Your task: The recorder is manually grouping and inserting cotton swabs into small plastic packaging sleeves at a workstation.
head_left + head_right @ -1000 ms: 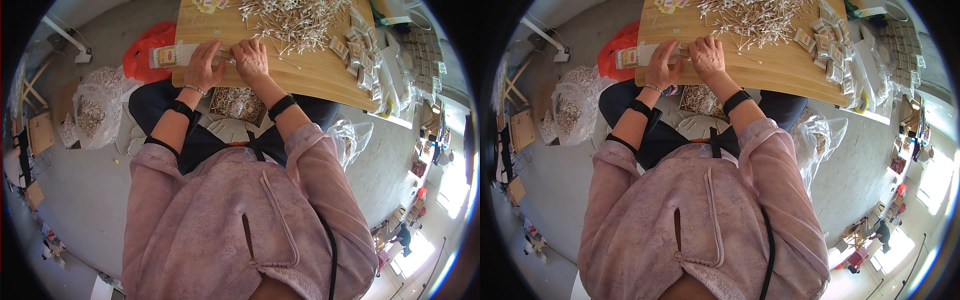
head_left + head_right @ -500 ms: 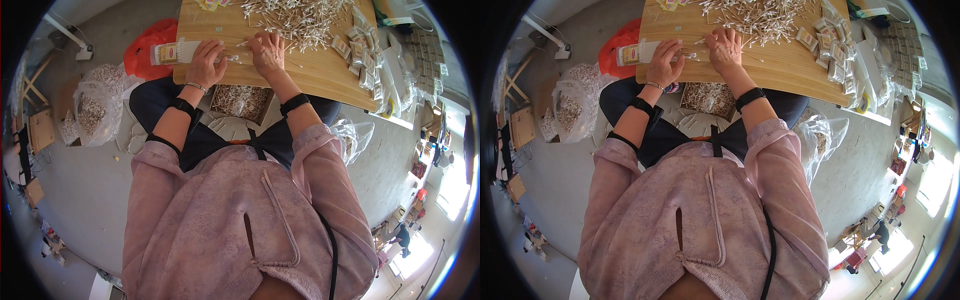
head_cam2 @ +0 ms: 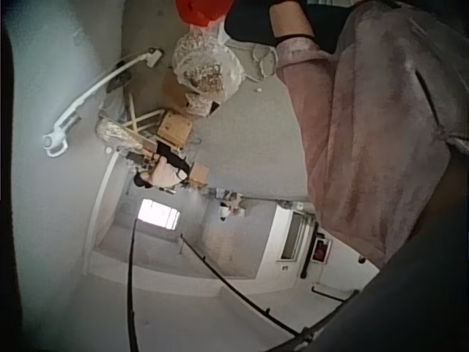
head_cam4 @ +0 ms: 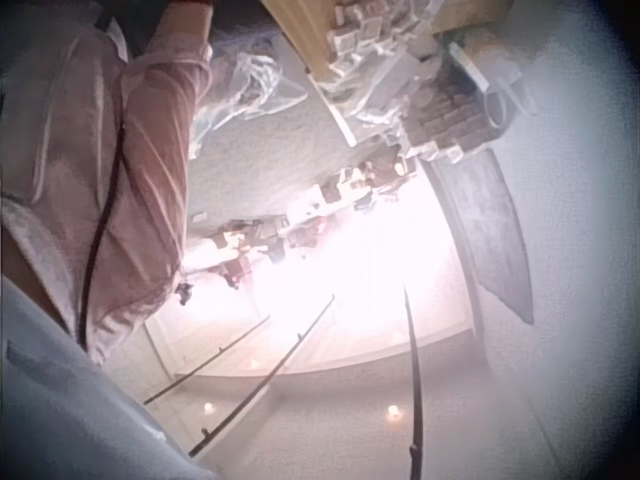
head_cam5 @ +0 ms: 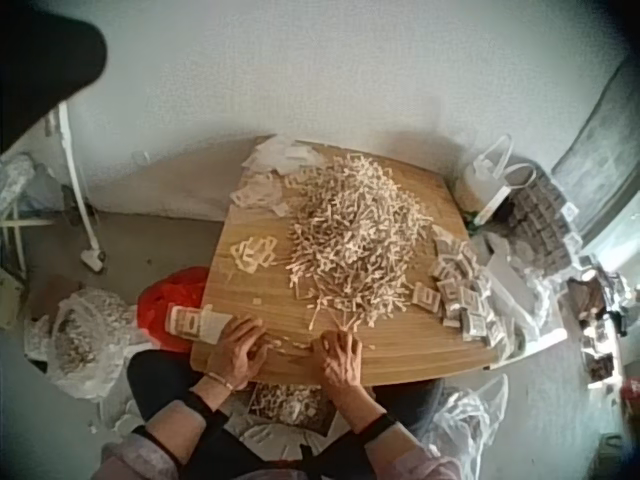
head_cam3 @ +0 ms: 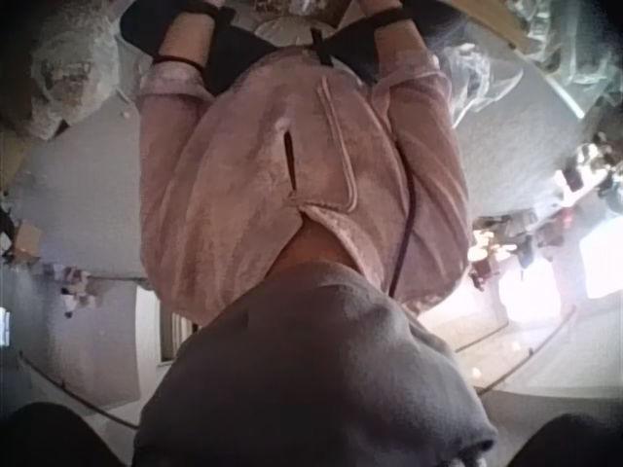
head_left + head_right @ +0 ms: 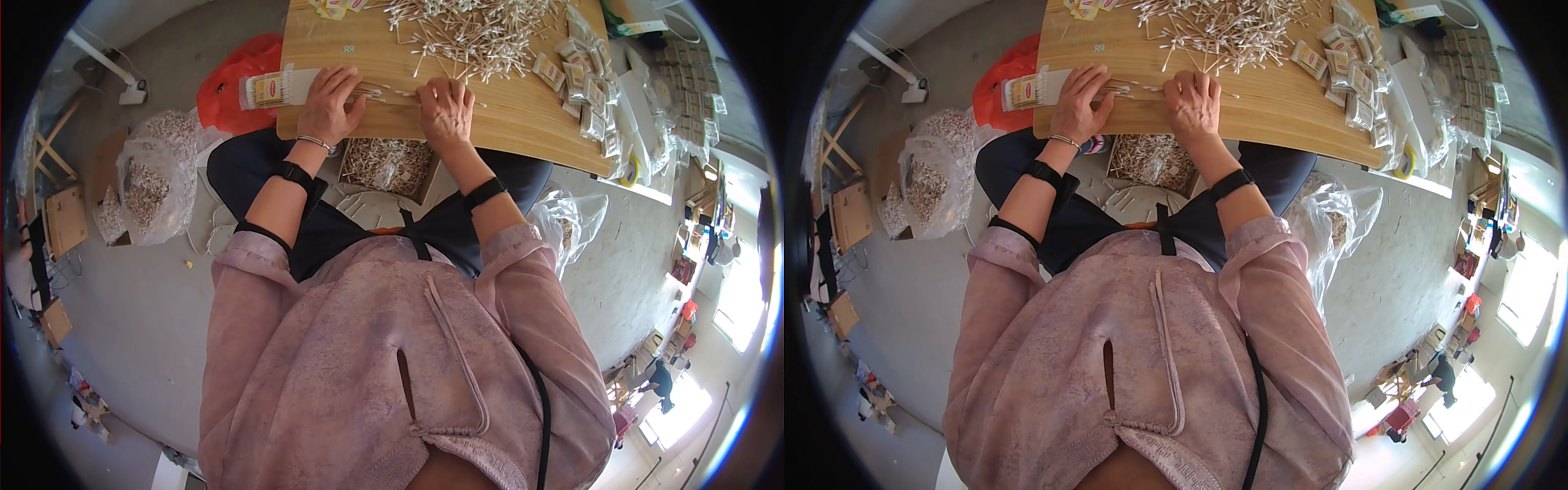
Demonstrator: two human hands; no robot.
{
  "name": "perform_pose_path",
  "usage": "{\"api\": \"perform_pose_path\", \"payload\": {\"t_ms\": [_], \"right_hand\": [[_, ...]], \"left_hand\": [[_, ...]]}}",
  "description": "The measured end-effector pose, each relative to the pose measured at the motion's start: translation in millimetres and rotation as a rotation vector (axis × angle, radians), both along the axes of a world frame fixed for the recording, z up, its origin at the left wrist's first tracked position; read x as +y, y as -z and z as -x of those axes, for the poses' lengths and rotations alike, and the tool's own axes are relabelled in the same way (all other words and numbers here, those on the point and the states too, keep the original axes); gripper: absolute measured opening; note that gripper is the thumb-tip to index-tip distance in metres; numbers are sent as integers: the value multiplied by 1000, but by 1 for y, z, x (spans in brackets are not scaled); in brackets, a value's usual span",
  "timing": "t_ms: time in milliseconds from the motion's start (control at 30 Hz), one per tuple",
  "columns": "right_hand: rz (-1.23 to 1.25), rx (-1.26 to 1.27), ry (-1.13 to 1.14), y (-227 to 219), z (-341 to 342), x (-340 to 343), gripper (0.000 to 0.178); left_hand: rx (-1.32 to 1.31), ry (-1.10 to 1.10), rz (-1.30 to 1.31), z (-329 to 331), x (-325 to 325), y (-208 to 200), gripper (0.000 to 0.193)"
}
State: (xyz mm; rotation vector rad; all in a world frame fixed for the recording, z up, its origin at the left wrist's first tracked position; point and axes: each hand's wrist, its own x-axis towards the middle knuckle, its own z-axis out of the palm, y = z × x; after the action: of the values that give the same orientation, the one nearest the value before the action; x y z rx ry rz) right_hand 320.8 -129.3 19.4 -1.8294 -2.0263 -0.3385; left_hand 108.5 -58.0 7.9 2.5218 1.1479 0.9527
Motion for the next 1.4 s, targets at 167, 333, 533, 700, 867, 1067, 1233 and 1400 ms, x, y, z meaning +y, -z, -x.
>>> {"api": "perform_pose_path", "payload": {"t_ms": [167,333,533,700,867,1067,1233,1400], "right_hand": [[104,186,-35,-2,6,-29,10],[181,247,-208,-16,1,-50,10],[287,352,-334,-20,-15,-50,11],[56,345,160,-13,-45,-30,11],[203,381,364,-7,-56,-18,13],[244,381,243,-4,-9,4,9],[131,365,138,5,28,34,9],[94,403,1,1,48,39,11]], "left_hand": [[-40,-12,-1,2,0,0,30],[-43,29,10,0,4,-5,32],[-21,23,-5,0,1,-9,31],[-18,28,-13,-2,1,-13,29],[-17,17,-18,-1,2,-12,26],[-28,21,-6,2,0,-6,27],[-3,5,32,-1,-1,-5,31],[17,-3,-27,-4,-1,-8,37]]}}
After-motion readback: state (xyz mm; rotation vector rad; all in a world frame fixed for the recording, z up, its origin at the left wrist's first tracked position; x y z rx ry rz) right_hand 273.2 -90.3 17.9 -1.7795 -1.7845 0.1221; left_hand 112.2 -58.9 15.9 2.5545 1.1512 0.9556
